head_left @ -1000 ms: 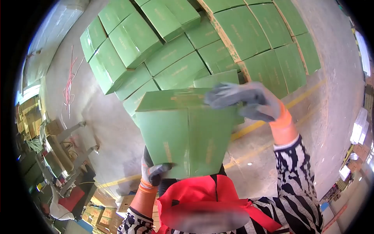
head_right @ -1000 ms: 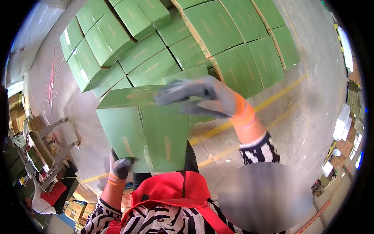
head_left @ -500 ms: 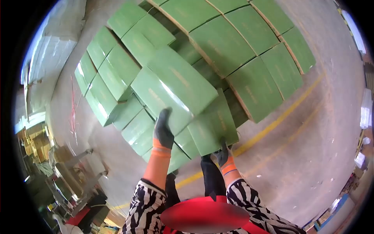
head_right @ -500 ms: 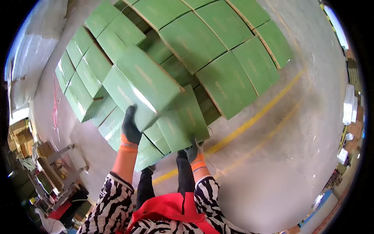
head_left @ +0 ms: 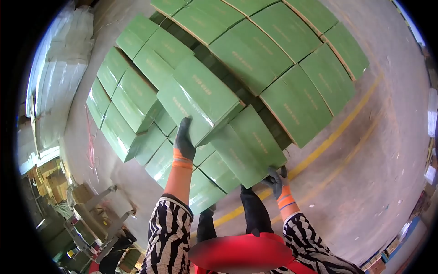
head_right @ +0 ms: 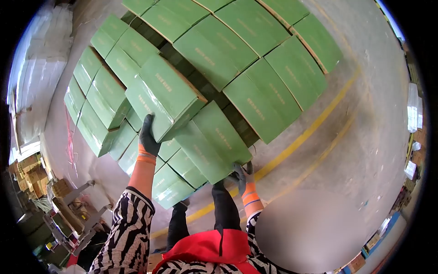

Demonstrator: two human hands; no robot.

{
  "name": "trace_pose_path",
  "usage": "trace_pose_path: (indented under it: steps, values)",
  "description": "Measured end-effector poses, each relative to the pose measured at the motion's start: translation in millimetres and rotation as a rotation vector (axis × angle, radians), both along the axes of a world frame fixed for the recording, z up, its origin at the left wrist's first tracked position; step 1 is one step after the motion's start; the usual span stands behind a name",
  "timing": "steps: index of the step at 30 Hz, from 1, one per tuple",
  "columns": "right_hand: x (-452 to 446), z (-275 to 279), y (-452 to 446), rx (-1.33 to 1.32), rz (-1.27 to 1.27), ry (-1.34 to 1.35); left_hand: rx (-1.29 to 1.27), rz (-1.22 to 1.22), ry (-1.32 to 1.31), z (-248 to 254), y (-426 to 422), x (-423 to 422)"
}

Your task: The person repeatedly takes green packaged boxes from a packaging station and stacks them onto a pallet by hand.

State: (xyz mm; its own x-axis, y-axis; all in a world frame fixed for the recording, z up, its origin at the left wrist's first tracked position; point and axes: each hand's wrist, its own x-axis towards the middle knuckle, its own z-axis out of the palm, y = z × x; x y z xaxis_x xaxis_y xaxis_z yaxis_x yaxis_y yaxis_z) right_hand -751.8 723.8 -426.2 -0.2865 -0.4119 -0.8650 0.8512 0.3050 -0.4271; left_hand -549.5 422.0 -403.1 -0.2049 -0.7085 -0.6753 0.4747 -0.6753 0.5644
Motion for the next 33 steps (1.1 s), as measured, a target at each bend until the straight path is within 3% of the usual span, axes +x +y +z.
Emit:
trace_pose_path:
  steps: [3, 6, 8, 11, 14, 15, 18, 20, 24, 25, 27, 28, 31, 33]
  values:
    - [-12, -3, 8, -0.025, -0.021, 0.018, -0.087, -0.089, -0.073, 3, -1, -4]
    - [-5, -24, -1, 0.021, -0.032, -0.151, 0.112, -0.032, 0.129, 9, -6, -20]
    - [7, -50, 7, -0.035, -0.053, -0.068, 0.114, -0.039, 0.174, 4, -7, -25]
    - [-1, -49, 25, 0.101, 0.005, -0.022, 0.095, -0.063, 0.143, -1, -9, -25]
    - [-10, -18, 29, 0.092, -0.033, 0.032, 0.043, -0.064, 0.051, -27, -6, -16]
    - [-9, -35, 38, 0.096, -0.051, 0.003, -0.012, -0.084, -0.027, -39, -2, -14]
    - [-7, -14, -5, 0.164, -0.044, 0.023, -0.074, -0.066, -0.289, -53, 13, -14]
    - [8, -59, -3, 0.017, -0.068, 0.071, 0.013, 0.013, -0.504, -34, 16, -32]
    - [16, -119, 13, -0.064, 0.158, 0.421, 0.1, -0.176, -0.542, -30, 25, -41]
    - [5, -131, 7, -0.081, 0.231, 0.516, 0.158, -0.202, -0.598, -24, 31, -47]
    - [-36, -135, 11, -0.051, 0.253, 0.398, 0.243, -0.228, -0.715, -15, 55, -58]
    - [-70, -115, 10, -0.031, 0.153, 0.372, 0.275, -0.218, -0.764, -19, 71, -62]
    - [-185, -63, 9, -0.099, -0.258, 0.389, 0.328, -0.179, -0.56, -56, 111, -58]
    - [-265, -50, -18, -0.162, -0.375, 0.382, 0.308, 0.034, -0.827, -44, 138, -118]
